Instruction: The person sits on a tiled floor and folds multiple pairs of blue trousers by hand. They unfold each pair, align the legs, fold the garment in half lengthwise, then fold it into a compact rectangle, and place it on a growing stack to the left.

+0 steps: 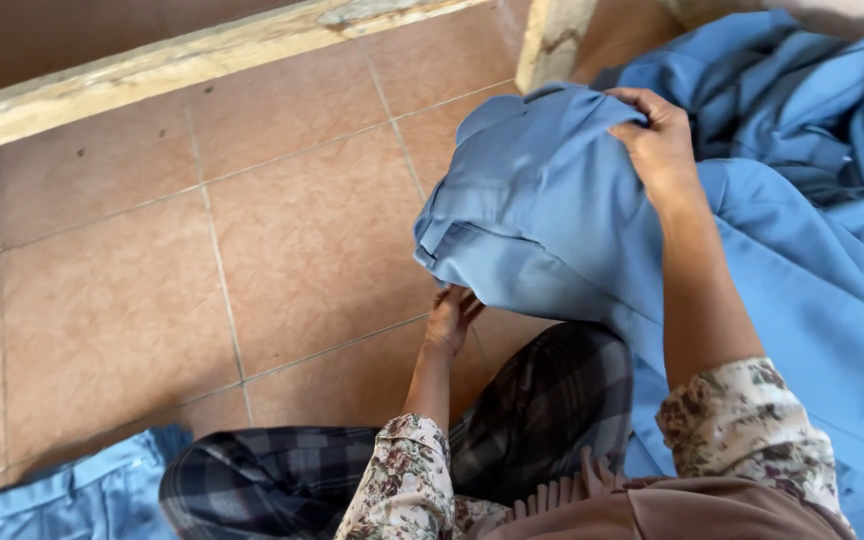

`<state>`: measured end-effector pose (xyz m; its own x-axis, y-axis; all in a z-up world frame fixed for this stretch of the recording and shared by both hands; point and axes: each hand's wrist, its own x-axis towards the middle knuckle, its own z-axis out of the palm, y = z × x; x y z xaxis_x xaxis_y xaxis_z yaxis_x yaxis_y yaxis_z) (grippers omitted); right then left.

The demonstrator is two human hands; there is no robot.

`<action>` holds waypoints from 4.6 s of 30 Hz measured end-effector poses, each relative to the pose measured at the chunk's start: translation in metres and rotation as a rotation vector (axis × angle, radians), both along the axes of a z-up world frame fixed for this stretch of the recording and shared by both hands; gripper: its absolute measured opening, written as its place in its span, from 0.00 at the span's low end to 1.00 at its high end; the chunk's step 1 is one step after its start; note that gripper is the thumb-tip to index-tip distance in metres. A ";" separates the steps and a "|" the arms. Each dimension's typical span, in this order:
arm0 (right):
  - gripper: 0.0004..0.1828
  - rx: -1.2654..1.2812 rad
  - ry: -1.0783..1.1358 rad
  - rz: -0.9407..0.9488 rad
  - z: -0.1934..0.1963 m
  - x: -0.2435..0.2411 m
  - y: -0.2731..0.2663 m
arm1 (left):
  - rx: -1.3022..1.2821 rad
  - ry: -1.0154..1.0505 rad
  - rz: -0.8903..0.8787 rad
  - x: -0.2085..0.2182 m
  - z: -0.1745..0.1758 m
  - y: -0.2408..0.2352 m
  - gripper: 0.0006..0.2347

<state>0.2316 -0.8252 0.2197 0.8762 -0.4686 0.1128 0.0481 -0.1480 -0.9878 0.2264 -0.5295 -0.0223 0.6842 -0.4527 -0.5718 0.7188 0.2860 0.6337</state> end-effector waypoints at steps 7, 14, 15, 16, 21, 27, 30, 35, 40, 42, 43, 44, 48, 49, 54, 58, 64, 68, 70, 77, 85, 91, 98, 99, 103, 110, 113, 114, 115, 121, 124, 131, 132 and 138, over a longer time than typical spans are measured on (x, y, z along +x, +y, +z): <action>0.29 -0.776 0.525 0.019 -0.138 0.043 0.075 | 0.157 -0.108 0.183 0.019 -0.022 0.042 0.16; 0.58 -0.824 0.900 0.601 -0.172 0.036 0.200 | 0.107 -0.100 0.180 0.020 -0.010 0.054 0.29; 0.58 -0.825 0.896 0.601 -0.197 0.041 0.194 | 0.107 -0.103 0.182 0.024 -0.004 0.053 0.29; 0.53 -0.841 0.858 0.561 -0.222 0.047 0.187 | 0.085 -0.138 0.244 0.028 0.002 0.052 0.26; 0.15 -0.874 0.619 0.314 -0.292 0.075 0.135 | 0.256 -0.222 0.668 0.054 -0.052 0.066 0.09; 0.21 -0.257 0.324 0.151 -0.177 0.036 0.110 | 0.649 -0.322 0.261 0.056 -0.072 0.084 0.29; 0.14 0.095 0.140 0.166 -0.172 0.024 0.098 | 0.528 -0.260 0.139 0.048 -0.053 0.069 0.43; 0.09 0.364 0.133 0.105 -0.144 0.013 0.076 | 0.232 -0.228 0.289 0.050 0.012 0.052 0.34; 0.08 0.088 0.089 -0.148 -0.129 0.013 0.065 | 0.449 -0.424 0.401 0.102 -0.020 0.063 0.12; 0.11 -0.212 0.153 -0.264 -0.131 0.014 0.063 | 0.526 -0.528 0.447 0.116 0.012 0.072 0.13; 0.08 -0.508 0.205 -0.351 -0.128 0.014 0.069 | 0.597 -0.622 0.394 0.118 0.042 0.077 0.13; 0.07 -0.805 0.253 -0.434 -0.125 0.013 0.076 | 0.667 -0.716 0.339 0.120 0.072 0.082 0.14; 0.05 -0.899 0.041 -0.532 -0.092 0.016 0.120 | 0.512 -0.737 0.421 0.116 0.148 0.090 0.14; 0.07 -0.965 -0.079 -0.560 -0.091 0.018 0.129 | 0.430 -0.704 0.501 0.117 0.155 0.095 0.13; 0.10 -1.061 -0.454 -0.480 -0.082 0.025 0.189 | 0.394 -0.697 0.660 0.105 0.192 0.127 0.12; 0.13 -0.997 -0.420 -0.094 -0.111 0.034 0.233 | 0.433 -0.734 0.631 0.107 0.175 0.132 0.10; 0.08 -0.692 -0.272 0.352 -0.093 0.014 0.280 | 0.612 -0.732 0.517 0.098 0.179 0.129 0.08; 0.11 -0.889 -0.278 0.266 -0.118 0.019 0.277 | 0.711 -0.744 0.436 0.092 0.168 0.133 0.10; 0.11 -0.924 -0.296 0.247 -0.116 0.021 0.280 | 0.774 -0.732 0.370 0.082 0.168 0.132 0.19; 0.09 -1.027 -0.220 0.487 -0.109 0.011 0.290 | 1.166 -0.713 0.081 0.067 0.147 0.122 0.35; 0.10 -1.431 0.410 0.366 -0.184 -0.067 0.213 | 1.222 -0.766 0.460 0.150 0.076 0.159 0.27; 0.08 -1.679 0.364 -0.152 -0.144 -0.022 0.133 | 0.926 -0.719 0.542 0.145 0.128 0.173 0.24; 0.16 -1.384 0.729 0.208 -0.162 -0.023 0.222 | 0.797 -0.597 0.696 0.139 0.168 0.198 0.25; 0.16 -1.383 0.730 0.216 -0.178 -0.022 0.230 | 0.803 -0.592 0.697 0.137 0.177 0.203 0.25; 0.17 -1.170 0.800 0.506 -0.214 -0.021 0.248 | 0.784 -0.616 0.732 0.133 0.194 0.223 0.24; 0.26 -0.837 0.467 0.527 -0.126 -0.041 0.273 | 0.774 -0.610 0.808 0.136 0.195 0.260 0.24; 0.29 -1.276 0.212 0.463 -0.192 -0.048 0.277 | 0.763 -0.605 0.846 0.138 0.194 0.268 0.24; 0.29 -1.278 0.212 0.461 -0.213 -0.046 0.272 | 0.761 -0.606 0.846 0.138 0.193 0.270 0.24; 0.23 -1.367 0.373 0.477 -0.233 -0.041 0.266 | 0.771 -0.608 0.853 0.139 0.193 0.272 0.24; 0.14 -1.356 0.608 0.119 -0.227 0.037 0.128 | 0.709 -0.673 0.786 0.178 0.164 0.278 0.24; 0.10 -1.314 0.369 -0.148 -0.145 0.059 0.092 | 0.597 -0.706 0.708 0.203 0.168 0.272 0.28; 0.18 -1.103 0.020 -0.010 -0.112 0.029 0.163 | 0.337 -0.556 0.979 0.225 0.114 0.329 0.22; 0.18 -1.099 0.023 -0.005 -0.152 0.028 0.175 | 0.343 -0.554 0.979 0.221 0.081 0.356 0.22; 0.09 -1.731 0.214 0.153 -0.336 -0.002 0.272 | 0.716 -0.226 1.179 0.152 -0.126 0.489 0.40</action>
<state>0.2297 -0.5532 -0.1165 0.9620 0.1371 0.2363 0.0623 -0.9522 0.2990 0.3786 -0.0409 -0.1484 0.5606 0.7866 -0.2589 0.1484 0.2122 0.9659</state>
